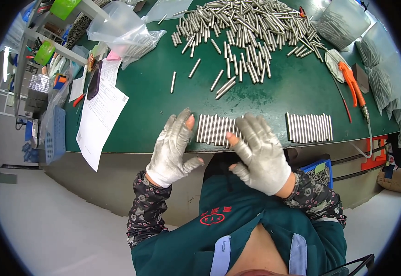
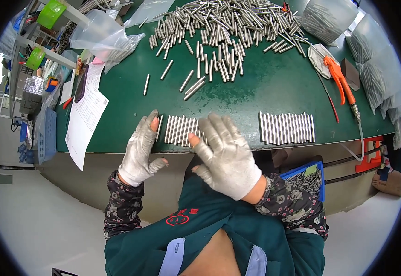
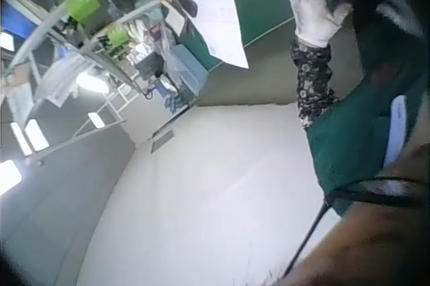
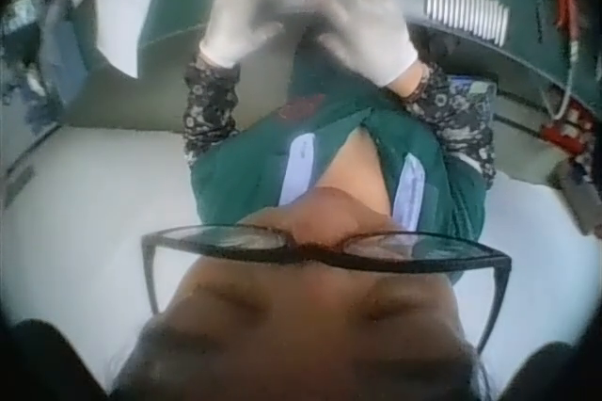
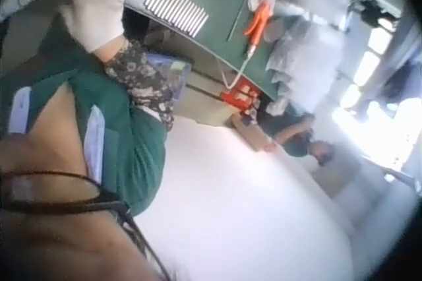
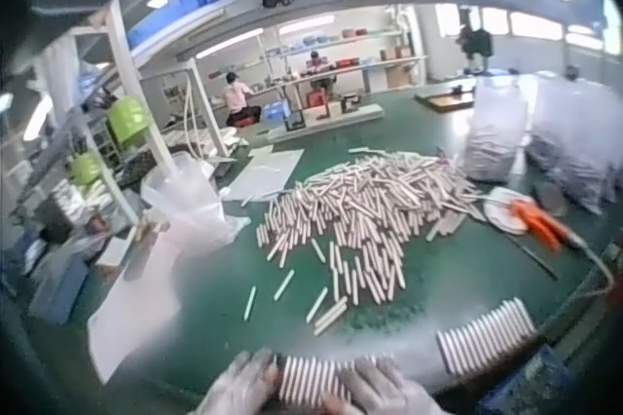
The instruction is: Organizing and aligning small metal rods into a tray and then bagging them in a manufacturing setting.
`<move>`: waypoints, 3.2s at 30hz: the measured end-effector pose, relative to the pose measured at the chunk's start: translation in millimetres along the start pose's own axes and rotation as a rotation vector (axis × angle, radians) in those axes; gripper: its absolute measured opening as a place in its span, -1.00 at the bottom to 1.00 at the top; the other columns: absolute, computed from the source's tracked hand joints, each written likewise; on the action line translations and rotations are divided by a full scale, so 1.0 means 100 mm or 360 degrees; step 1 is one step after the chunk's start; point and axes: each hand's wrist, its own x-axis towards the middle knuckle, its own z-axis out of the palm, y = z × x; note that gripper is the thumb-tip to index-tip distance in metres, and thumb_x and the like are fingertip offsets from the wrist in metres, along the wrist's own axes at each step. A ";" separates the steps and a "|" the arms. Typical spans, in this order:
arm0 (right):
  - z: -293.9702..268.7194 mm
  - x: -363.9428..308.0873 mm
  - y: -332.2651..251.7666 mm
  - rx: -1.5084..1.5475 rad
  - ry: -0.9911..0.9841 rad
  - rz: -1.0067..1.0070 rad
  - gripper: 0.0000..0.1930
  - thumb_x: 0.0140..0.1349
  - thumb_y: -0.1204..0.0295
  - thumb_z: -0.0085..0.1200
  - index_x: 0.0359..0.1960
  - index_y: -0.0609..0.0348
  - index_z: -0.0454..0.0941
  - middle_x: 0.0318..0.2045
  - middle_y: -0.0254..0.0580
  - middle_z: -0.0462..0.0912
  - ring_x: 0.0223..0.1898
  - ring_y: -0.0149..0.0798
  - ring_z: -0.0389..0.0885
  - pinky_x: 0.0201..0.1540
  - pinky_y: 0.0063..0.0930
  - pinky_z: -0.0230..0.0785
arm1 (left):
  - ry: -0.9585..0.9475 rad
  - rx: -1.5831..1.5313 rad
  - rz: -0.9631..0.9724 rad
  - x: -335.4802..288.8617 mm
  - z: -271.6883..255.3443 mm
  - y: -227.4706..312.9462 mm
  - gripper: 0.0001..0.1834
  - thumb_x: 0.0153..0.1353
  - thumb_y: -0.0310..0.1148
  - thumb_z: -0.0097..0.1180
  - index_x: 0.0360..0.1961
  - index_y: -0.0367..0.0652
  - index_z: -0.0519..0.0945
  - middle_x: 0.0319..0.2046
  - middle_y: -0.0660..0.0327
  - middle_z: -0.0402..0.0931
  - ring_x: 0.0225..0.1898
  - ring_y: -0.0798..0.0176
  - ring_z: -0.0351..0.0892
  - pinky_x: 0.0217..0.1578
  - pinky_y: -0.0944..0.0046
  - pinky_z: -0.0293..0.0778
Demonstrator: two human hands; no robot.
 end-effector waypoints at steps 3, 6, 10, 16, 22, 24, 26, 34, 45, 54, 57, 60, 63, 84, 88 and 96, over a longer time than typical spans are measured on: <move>-0.07 0.05 0.14 0.0180 0.0367 0.0128 -0.48 0.04 0.19 0.06 0.03 0.19 0.37 0.08 0.13 0.31 0.16 0.20 0.22 0.18 0.05 0.10 | 0.0422 0.0159 -0.0346 -0.01 0.02 0.02 -0.33 -0.10 -0.19 0.27 0.00 -0.36 0.35 -0.18 -0.02 0.43 -0.15 -0.09 0.43 -0.11 0.05 0.37; 0.06 0.13 0.24 0.0494 0.0491 0.0354 -0.53 0.09 0.23 0.00 0.01 0.22 0.38 0.06 0.14 0.33 0.15 0.21 0.23 0.18 0.02 0.10 | 0.0261 0.0328 -0.0662 0.05 -0.01 0.06 -0.72 -0.07 -0.43 0.24 -0.33 -0.25 0.45 -0.44 0.14 0.44 -0.41 0.10 0.41 -0.36 0.18 0.37; 0.14 0.28 0.17 0.0251 0.0411 0.0374 -0.56 0.07 0.31 0.02 -0.01 0.25 0.39 0.03 0.13 0.35 0.16 0.18 0.24 0.20 0.01 0.08 | 0.0142 0.0304 -0.0593 0.16 0.04 0.12 -0.76 -0.09 -0.41 0.23 -0.41 -0.22 0.44 -0.55 0.15 0.40 -0.46 0.04 0.42 -0.37 0.13 0.37; 0.22 0.46 0.02 0.0194 0.0324 0.0368 -0.55 0.07 0.36 0.00 0.03 0.25 0.37 0.04 0.07 0.37 0.14 0.17 0.25 0.23 0.03 0.01 | 0.0029 0.0441 -0.0569 0.33 0.15 0.21 -0.80 -0.01 -0.34 0.13 -0.42 -0.21 0.44 -0.54 0.09 0.40 -0.43 0.00 0.44 -0.38 0.09 0.39; 0.22 0.53 -0.05 0.0236 0.0311 0.0262 -0.61 0.09 0.37 -0.05 -0.02 0.23 0.41 0.00 0.01 0.41 0.11 0.04 0.31 0.23 0.03 -0.01 | 0.0202 0.0203 -0.0455 0.45 0.32 0.40 -0.82 -0.10 -0.41 0.03 -0.40 -0.18 0.47 -0.48 0.09 0.45 -0.37 0.03 0.47 -0.35 0.09 0.42; 0.25 0.51 -0.01 0.0159 0.0295 0.0241 -0.66 0.11 0.31 -0.07 -0.13 0.23 0.48 -0.07 -0.03 0.48 0.08 0.04 0.33 0.23 0.03 -0.02 | 0.0078 0.0149 -0.0408 0.42 0.28 0.37 -0.79 -0.11 -0.45 0.01 -0.36 -0.21 0.47 -0.46 0.09 0.46 -0.36 0.02 0.47 -0.33 0.10 0.42; 0.20 0.49 -0.01 0.0107 0.0280 0.0207 -0.68 0.06 0.29 0.00 -0.20 0.23 0.52 -0.12 -0.04 0.50 0.06 0.03 0.35 0.23 0.03 0.00 | 0.0153 -0.0091 -0.0339 0.37 0.27 0.33 -0.77 -0.14 -0.51 -0.01 -0.34 -0.24 0.46 -0.47 0.08 0.45 -0.37 0.00 0.45 -0.34 0.08 0.41; 0.15 0.46 -0.02 0.0211 0.0217 0.0164 -0.67 -0.21 0.34 0.21 -0.34 0.18 0.57 -0.20 -0.12 0.52 0.03 -0.04 0.37 0.25 0.01 0.02 | 0.0617 -0.0854 -0.0649 -0.34 0.57 0.68 -0.80 0.01 -0.51 0.10 -0.28 -0.23 0.49 -0.48 0.17 0.45 -0.48 0.24 0.43 -0.47 0.29 0.37; 0.08 0.12 -0.18 0.0350 0.0131 -0.0113 -0.73 -0.19 0.40 0.11 -0.42 0.29 0.52 -0.27 -0.05 0.53 -0.11 0.00 0.46 0.15 0.02 0.18 | 0.0485 -0.3828 -0.1147 -0.03 0.96 0.84 -0.51 0.18 0.04 -0.01 -0.01 -0.07 0.39 -0.01 0.22 0.38 0.08 0.21 0.34 0.09 0.12 0.31; -0.23 0.11 -0.26 0.1710 -0.0204 0.0602 -0.61 0.22 0.24 -0.14 -0.08 0.32 0.43 -0.30 0.12 0.54 -0.16 0.08 0.47 0.03 -0.31 0.24 | 0.0089 -0.3730 -0.1082 -0.12 0.72 0.97 -0.46 0.16 -0.13 0.10 0.11 -0.11 0.29 0.00 0.13 0.40 0.08 0.14 0.38 0.05 0.09 0.37; -0.16 0.00 -0.24 0.1910 -0.0118 0.0693 -0.55 0.27 0.20 -0.17 0.06 0.30 0.36 -0.16 0.05 0.53 -0.09 -0.10 0.48 0.03 -0.43 0.23 | -0.0033 -0.3568 -0.1267 -0.06 0.80 0.98 -0.62 0.14 -0.30 0.15 -0.04 -0.16 0.41 -0.20 0.18 0.49 -0.21 0.28 0.52 -0.28 0.31 0.48; -0.43 -0.04 -0.22 0.2478 -0.0233 0.0817 -0.52 0.29 0.19 -0.20 0.11 0.32 0.28 -0.15 -0.07 0.50 -0.07 -0.31 0.42 0.04 -0.55 0.19 | -0.0144 -0.3313 -0.1371 0.04 0.70 1.03 -0.71 0.12 -0.38 0.17 -0.13 -0.18 0.46 -0.35 0.25 0.52 -0.43 0.39 0.51 -0.53 0.43 0.40; -0.50 -0.12 -0.13 0.1769 -0.0077 0.0198 -0.47 0.16 0.20 -0.03 0.08 0.31 0.29 -0.12 -0.01 0.46 -0.04 -0.15 0.42 0.06 -0.38 0.21 | 0.0044 -0.3379 -0.1282 0.14 0.50 1.13 -0.66 0.08 -0.40 0.19 -0.10 -0.18 0.44 -0.35 0.26 0.51 -0.41 0.35 0.52 -0.48 0.41 0.42; -0.32 -0.03 -0.07 0.0269 0.0345 -0.0419 -0.52 -0.07 0.42 0.04 -0.03 0.28 0.40 -0.20 0.06 0.47 -0.25 -0.04 0.53 -0.25 -0.30 0.45 | -0.0085 -0.3353 -0.1075 0.14 0.49 0.94 -0.35 -0.02 -0.22 0.29 0.12 0.08 0.30 0.06 0.35 0.34 0.14 0.23 0.28 0.13 0.13 0.26; -0.38 0.05 -0.06 0.0342 0.0249 -0.0424 -0.52 -0.04 0.44 0.01 0.00 0.27 0.39 -0.18 0.06 0.47 -0.25 -0.02 0.53 -0.22 -0.28 0.44 | -0.0131 -0.3118 -0.1142 0.20 0.36 0.89 -0.29 -0.07 -0.23 0.33 0.13 0.07 0.27 0.07 0.36 0.33 0.15 0.23 0.26 0.14 0.14 0.25; -0.42 0.26 0.18 0.0554 0.1116 -0.0025 -0.41 -0.12 0.47 0.19 0.06 0.24 0.36 -0.25 -0.07 0.51 -0.28 -0.08 0.50 -0.16 -0.32 0.37 | 0.0318 -0.2238 -0.1057 0.75 0.19 0.56 -0.58 0.03 -0.55 0.21 -0.06 -0.15 0.39 -0.35 0.31 0.49 -0.56 0.51 0.45 -0.70 0.58 0.30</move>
